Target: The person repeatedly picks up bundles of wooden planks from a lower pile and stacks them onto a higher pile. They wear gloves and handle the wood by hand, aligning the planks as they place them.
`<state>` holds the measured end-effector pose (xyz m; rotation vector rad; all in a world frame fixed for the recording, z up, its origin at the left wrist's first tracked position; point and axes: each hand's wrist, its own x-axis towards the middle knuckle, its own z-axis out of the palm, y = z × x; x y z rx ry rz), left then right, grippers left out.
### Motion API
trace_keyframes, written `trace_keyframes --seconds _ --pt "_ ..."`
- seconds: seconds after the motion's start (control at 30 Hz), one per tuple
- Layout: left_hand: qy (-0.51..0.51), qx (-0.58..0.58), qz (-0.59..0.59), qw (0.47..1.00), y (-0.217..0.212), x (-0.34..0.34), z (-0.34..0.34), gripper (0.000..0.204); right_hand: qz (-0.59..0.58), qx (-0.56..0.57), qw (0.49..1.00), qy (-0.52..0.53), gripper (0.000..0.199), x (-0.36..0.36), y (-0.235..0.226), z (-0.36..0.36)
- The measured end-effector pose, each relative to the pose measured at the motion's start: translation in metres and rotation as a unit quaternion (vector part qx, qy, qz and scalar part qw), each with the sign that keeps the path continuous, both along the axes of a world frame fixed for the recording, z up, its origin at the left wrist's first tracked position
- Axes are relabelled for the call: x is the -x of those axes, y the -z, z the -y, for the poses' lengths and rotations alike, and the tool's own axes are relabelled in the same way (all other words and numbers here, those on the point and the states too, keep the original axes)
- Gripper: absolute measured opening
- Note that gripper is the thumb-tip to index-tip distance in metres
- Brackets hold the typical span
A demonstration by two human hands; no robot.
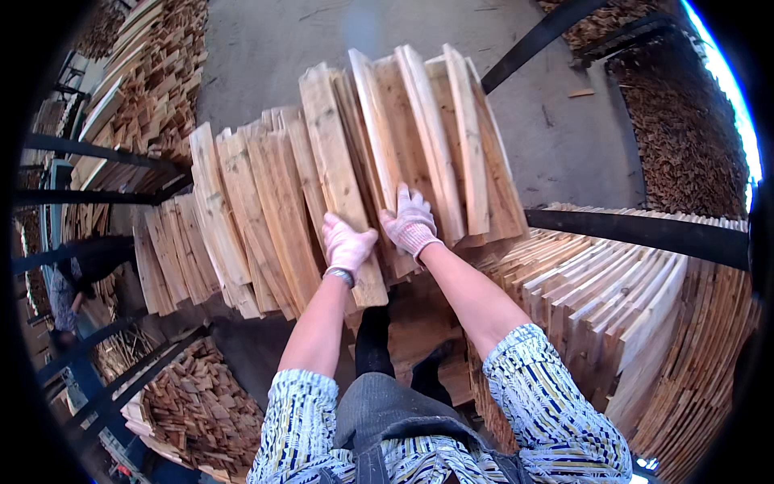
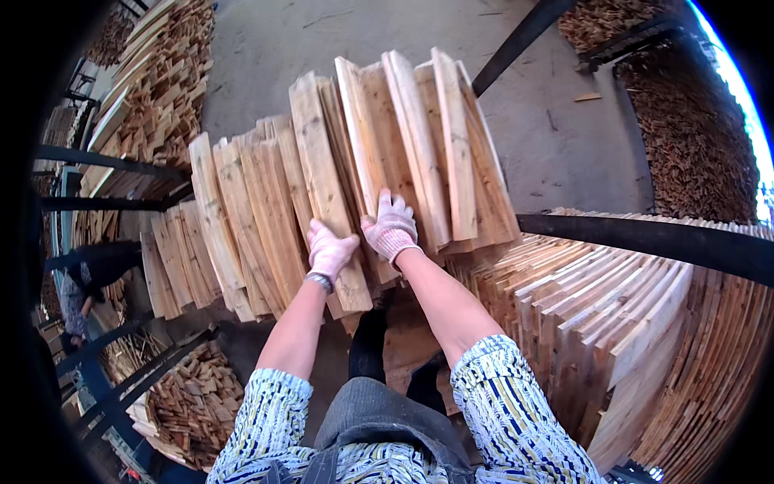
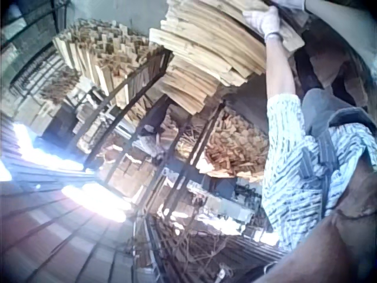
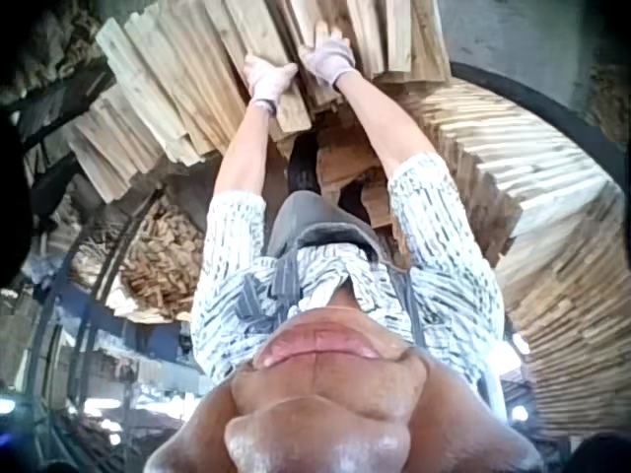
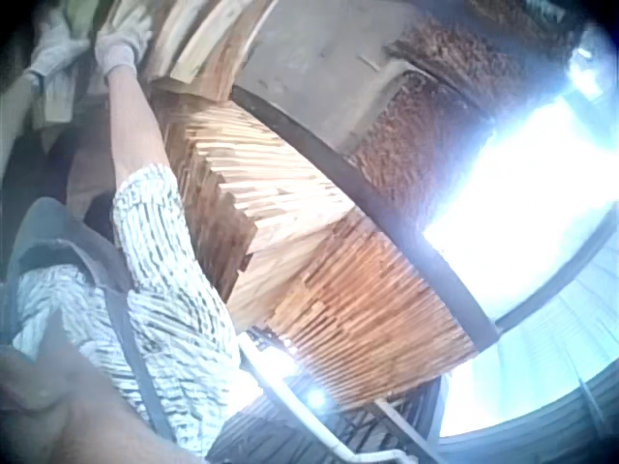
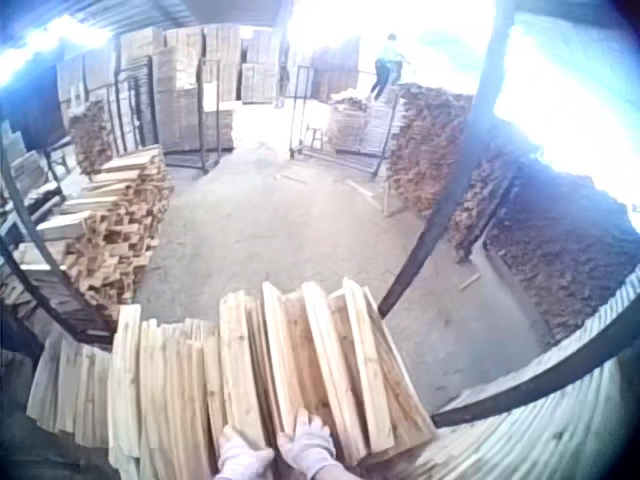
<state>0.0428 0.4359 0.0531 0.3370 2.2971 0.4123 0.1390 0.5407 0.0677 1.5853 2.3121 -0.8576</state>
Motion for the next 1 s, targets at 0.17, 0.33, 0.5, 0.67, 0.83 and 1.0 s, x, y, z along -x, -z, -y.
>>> trace_keyframes --seconds 0.17,0.33,0.5,0.67,0.83,1.0 --pt "-0.165 -0.214 0.312 0.911 -0.046 -0.03 0.072 0.081 -0.098 0.089 0.981 -0.138 0.056 -0.097 -0.044 -0.001" --pt "-0.364 -0.253 0.636 0.631 -0.117 -0.142 0.157 0.047 -0.176 0.301 0.937 0.005 0.065 -0.207 -0.184 0.144" --pt "-0.292 -0.204 0.619 0.7 -0.185 -0.247 0.187 0.065 -0.083 0.341 0.935 0.049 0.083 -0.324 -0.24 0.233" --pt "-0.024 -0.362 0.565 0.741 -0.264 -0.31 0.152 0.087 -0.253 0.112 0.961 -0.028 0.086 -0.405 -0.288 0.221" --pt "0.173 -0.396 0.511 0.743 -0.414 -0.406 0.131 0.089 -0.418 -0.218 0.882 -0.014 0.096 -0.503 -0.359 0.234" --pt "0.32 -0.409 0.428 0.74 -0.459 -0.536 0.148 0.089 -0.597 -0.306 0.732 0.119 0.108 -0.653 -0.484 0.29"
